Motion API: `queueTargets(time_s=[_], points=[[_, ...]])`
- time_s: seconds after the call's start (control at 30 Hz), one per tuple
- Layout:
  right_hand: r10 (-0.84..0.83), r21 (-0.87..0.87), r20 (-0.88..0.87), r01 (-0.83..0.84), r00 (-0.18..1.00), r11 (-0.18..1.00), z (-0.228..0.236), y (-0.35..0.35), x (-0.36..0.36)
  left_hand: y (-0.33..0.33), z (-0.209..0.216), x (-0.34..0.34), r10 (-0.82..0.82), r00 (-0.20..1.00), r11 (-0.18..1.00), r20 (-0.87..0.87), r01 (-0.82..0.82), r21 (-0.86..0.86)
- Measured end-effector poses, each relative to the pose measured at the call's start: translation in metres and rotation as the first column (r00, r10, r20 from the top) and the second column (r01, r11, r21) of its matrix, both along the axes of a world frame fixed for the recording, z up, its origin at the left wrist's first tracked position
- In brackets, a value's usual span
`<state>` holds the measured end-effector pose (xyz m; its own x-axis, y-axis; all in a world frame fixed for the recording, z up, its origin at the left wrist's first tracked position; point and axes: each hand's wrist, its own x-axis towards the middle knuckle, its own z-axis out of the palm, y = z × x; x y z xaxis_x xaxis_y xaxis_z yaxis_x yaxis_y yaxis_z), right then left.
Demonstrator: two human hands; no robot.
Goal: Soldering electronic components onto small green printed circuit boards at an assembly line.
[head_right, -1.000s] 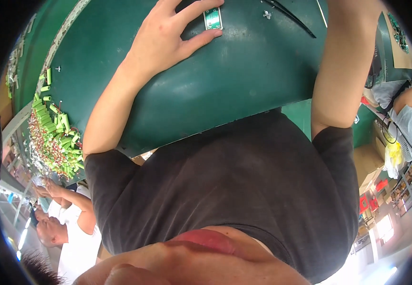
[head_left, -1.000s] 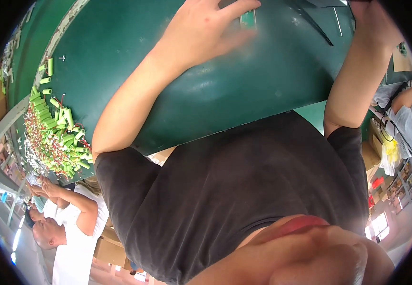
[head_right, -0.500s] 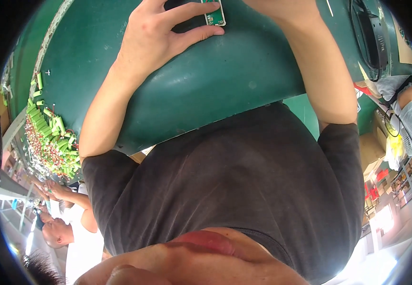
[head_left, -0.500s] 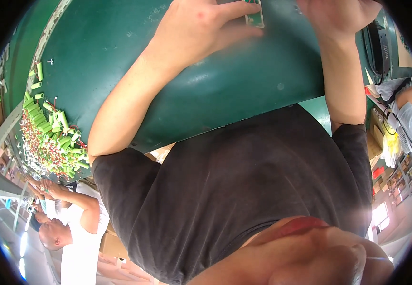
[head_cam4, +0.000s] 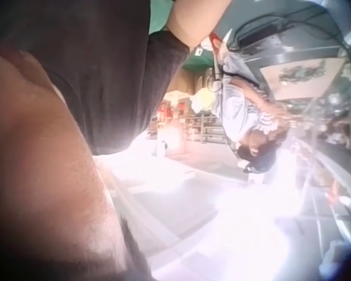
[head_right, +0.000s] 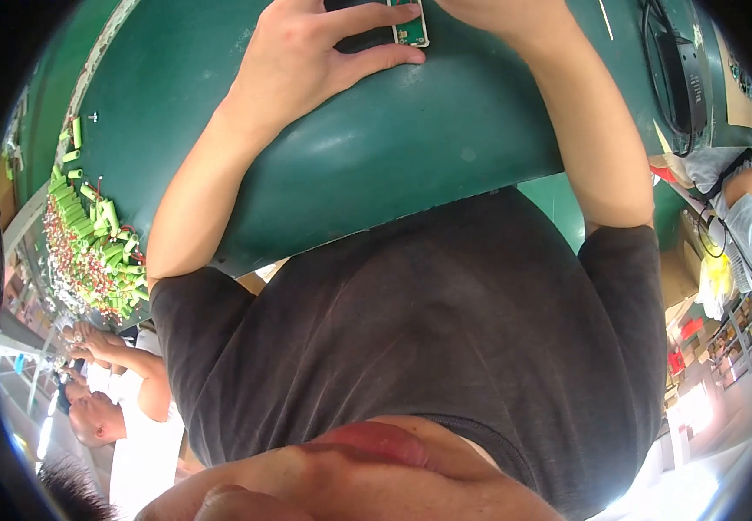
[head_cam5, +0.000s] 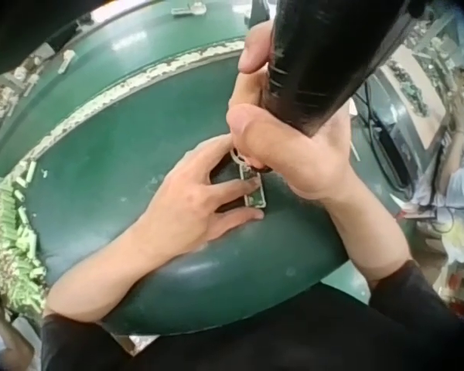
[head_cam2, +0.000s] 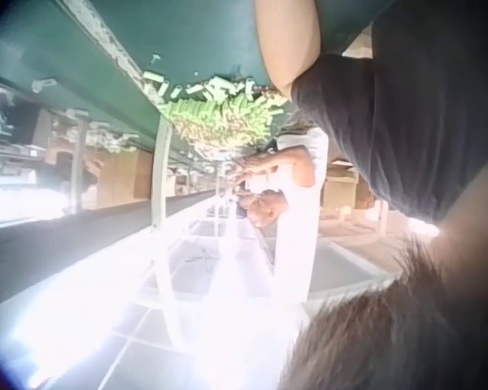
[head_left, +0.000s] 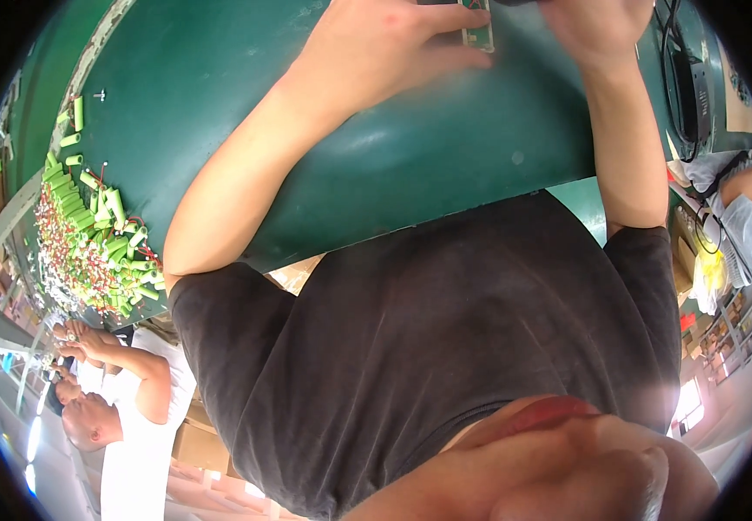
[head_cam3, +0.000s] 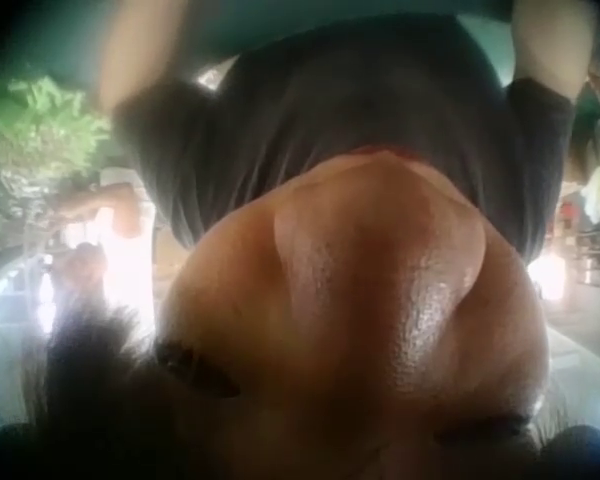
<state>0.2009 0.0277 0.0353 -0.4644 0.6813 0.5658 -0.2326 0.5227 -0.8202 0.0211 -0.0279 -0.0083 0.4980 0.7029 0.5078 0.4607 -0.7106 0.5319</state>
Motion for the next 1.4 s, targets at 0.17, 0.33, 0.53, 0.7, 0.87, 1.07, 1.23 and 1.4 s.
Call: queueTargets(time_s=[0.17, 0.33, 0.53, 0.7, 0.87, 1.07, 1.23, 1.4], points=[[0.028, -0.068, 0.088, -0.022, 0.996, 0.997, -0.005, 0.002, 0.003, 0.002, -0.005, -0.002, 0.014, 1.000, 0.999, 0.004, -0.014, 0.043], [0.022, -0.159, -0.105, -0.038, 0.994, 0.986, -0.012, 0.001, 0.004, -0.002, 0.001, 0.002, 0.104, 0.992, 0.994, -0.067, -0.102, 0.040], [-0.016, -0.116, -0.368, -0.029, 0.930, 0.993, -0.010, 0.009, 0.012, 0.034, 0.008, -0.025, 0.212, 0.975, 0.977, -0.064, -0.213, -0.014], [-0.029, -0.161, -0.193, -0.002, 0.981, 0.987, -0.019, 0.006, 0.004, 0.176, 0.003, -0.095, 0.639, 0.758, 0.751, -0.132, -0.577, 0.319], [0.070, -0.242, -0.239, -0.129, 0.969, 0.962, -0.019, 0.005, 0.002, 0.286, -0.011, -0.110, 0.642, 0.747, 0.763, -0.172, -0.603, 0.233], [0.090, -0.387, -0.323, -0.218, 0.942, 0.896, -0.012, 0.005, 0.010, 0.358, -0.003, -0.065, 0.641, 0.619, 0.722, -0.454, -0.687, 0.083], [-0.011, -0.346, -0.237, -0.074, 0.972, 0.935, -0.012, 0.007, 0.009, 0.339, -0.017, -0.072, 0.716, 0.529, 0.679, -0.456, -0.680, 0.276], [-0.136, -0.295, -0.407, 0.011, 0.903, 0.955, 0.017, 0.004, 0.027, 0.242, 0.004, -0.089, 0.567, 0.808, 0.819, -0.160, -0.532, 0.214]])
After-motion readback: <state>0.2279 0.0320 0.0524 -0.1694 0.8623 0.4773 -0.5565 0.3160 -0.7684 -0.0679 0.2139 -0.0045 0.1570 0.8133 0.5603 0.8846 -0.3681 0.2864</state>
